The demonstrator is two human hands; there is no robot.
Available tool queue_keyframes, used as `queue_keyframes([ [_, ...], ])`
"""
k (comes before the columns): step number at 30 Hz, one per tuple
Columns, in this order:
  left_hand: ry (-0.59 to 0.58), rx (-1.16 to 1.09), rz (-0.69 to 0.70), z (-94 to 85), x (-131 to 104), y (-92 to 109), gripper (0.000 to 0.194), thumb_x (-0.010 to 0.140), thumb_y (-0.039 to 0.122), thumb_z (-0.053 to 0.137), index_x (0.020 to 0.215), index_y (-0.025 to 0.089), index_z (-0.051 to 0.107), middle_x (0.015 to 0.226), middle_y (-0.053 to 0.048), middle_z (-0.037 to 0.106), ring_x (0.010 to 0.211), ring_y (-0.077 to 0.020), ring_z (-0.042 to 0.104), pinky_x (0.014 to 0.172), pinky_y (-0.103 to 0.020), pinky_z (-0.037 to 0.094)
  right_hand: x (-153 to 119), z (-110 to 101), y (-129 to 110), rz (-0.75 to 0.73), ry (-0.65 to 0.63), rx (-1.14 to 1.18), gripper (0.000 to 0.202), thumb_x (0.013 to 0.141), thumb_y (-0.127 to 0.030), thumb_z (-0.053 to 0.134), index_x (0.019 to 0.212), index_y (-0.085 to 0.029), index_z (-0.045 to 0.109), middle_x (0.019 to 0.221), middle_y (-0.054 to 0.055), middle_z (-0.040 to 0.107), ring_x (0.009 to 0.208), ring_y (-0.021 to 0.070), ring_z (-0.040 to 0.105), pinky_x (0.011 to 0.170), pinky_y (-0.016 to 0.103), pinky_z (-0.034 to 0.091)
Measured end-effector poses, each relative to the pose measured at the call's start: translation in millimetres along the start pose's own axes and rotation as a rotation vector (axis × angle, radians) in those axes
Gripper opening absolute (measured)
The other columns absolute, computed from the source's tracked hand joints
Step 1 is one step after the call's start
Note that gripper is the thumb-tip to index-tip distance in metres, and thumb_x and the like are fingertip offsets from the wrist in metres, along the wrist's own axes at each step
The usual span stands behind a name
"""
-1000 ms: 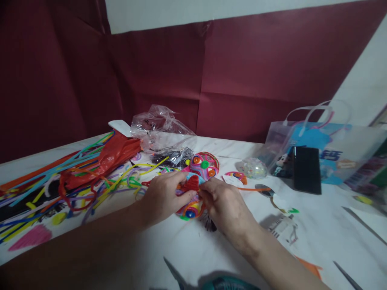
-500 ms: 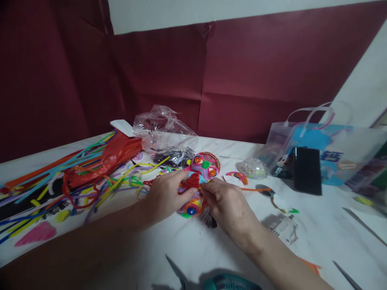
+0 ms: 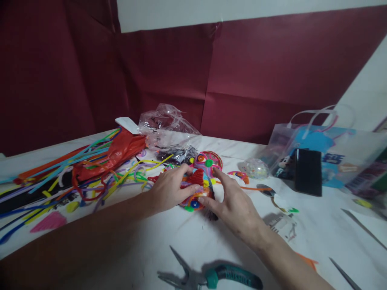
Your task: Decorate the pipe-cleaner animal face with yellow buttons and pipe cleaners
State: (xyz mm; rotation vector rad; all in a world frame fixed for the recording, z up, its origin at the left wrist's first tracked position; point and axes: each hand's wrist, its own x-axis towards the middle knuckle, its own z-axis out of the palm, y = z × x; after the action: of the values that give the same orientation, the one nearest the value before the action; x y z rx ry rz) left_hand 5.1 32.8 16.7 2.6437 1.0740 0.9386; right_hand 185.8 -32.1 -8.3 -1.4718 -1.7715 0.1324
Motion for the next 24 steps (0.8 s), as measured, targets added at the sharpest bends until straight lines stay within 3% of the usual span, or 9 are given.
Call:
queue_keyframes([
  [3, -0.032, -0.071, 0.002, -2.5, -1.2, -1.6, 0.044, 0.075, 0.047, 0.053, 0.107, 0.019, 0.045, 0.098, -0.007, 0.062, 0.093, -0.0242, 0.058, 0.078, -0.038, 0.046, 3.3, 7.2, 0.4, 0.013, -0.087, 0.055, 0.08, 0.073, -0.058, 0.06, 0.134, -0.014, 0.032, 0.128, 0.012, 0.036, 0.115, 0.0271, 0.034, 0.096, 0.044, 0.03],
  [10, -0.069, -0.198, 0.105, -5.2, -2.9, -8.1, 0.055, 0.074, 0.044, 0.054, 0.119, 0.018, 0.037, 0.114, -0.011, 0.055, 0.108, -0.0273, 0.051, 0.09, -0.042, 0.04, 10.4, 16.7, -7.0, 0.019, -0.176, 0.179, 0.089, 0.066, -0.052, 0.067, 0.137, -0.017, 0.026, 0.11, 0.011, 0.049, 0.087, 0.0279, 0.053, 0.076, 0.04, 0.045],
  [14, -0.069, -0.23, 0.102, -7.3, -5.7, -8.8, 0.057, 0.073, 0.045, 0.055, 0.12, 0.017, 0.036, 0.117, -0.012, 0.053, 0.109, -0.028, 0.05, 0.09, -0.043, 0.04, 11.1, 19.8, -4.1, 0.029, -0.171, 0.286, 0.085, 0.067, -0.044, 0.068, 0.137, -0.017, 0.027, 0.111, 0.01, 0.048, 0.088, 0.0267, 0.053, 0.073, 0.035, 0.048],
  [16, 0.002, -0.232, 0.139, -9.8, -8.8, -7.6, 0.057, 0.073, 0.041, 0.057, 0.119, 0.016, 0.037, 0.118, -0.013, 0.052, 0.111, -0.0272, 0.048, 0.092, -0.042, 0.039, 12.3, 20.2, -1.9, 0.036, -0.159, 0.347, 0.083, 0.066, -0.04, 0.07, 0.135, -0.017, 0.028, 0.116, 0.01, 0.045, 0.093, 0.0264, 0.051, 0.075, 0.034, 0.048],
  [19, 0.212, -0.234, 0.217, -15.2, -16.5, -5.3, 0.049, 0.072, 0.035, 0.058, 0.113, 0.015, 0.042, 0.119, -0.013, 0.051, 0.113, -0.0246, 0.046, 0.095, -0.039, 0.037, 15.4, 17.8, 1.1, 0.058, -0.136, 0.447, 0.071, 0.067, -0.039, 0.072, 0.125, -0.015, 0.037, 0.113, 0.01, 0.048, 0.092, 0.0249, 0.052, 0.076, 0.033, 0.049],
  [21, 0.269, -0.242, 0.154, -17.6, -23.4, -4.6, 0.037, 0.072, 0.033, 0.057, 0.104, 0.017, 0.046, 0.107, -0.01, 0.057, 0.101, -0.0222, 0.053, 0.089, -0.037, 0.041, 17.1, 14.2, 2.3, 0.073, -0.113, 0.504, 0.063, 0.069, -0.04, 0.072, 0.117, -0.013, 0.043, 0.106, 0.01, 0.052, 0.089, 0.0238, 0.053, 0.075, 0.033, 0.049],
  [24, 0.088, -0.294, -0.073, -13.2, -35.6, -6.3, 0.023, 0.072, 0.03, 0.055, 0.09, 0.017, 0.051, 0.085, -0.005, 0.062, 0.077, -0.0181, 0.058, 0.073, -0.034, 0.047, 17.8, 7.8, 2.5, 0.085, -0.1, 0.561, 0.054, 0.074, -0.042, 0.072, 0.11, -0.011, 0.047, 0.104, 0.01, 0.052, 0.091, 0.0237, 0.052, 0.078, 0.036, 0.047],
])
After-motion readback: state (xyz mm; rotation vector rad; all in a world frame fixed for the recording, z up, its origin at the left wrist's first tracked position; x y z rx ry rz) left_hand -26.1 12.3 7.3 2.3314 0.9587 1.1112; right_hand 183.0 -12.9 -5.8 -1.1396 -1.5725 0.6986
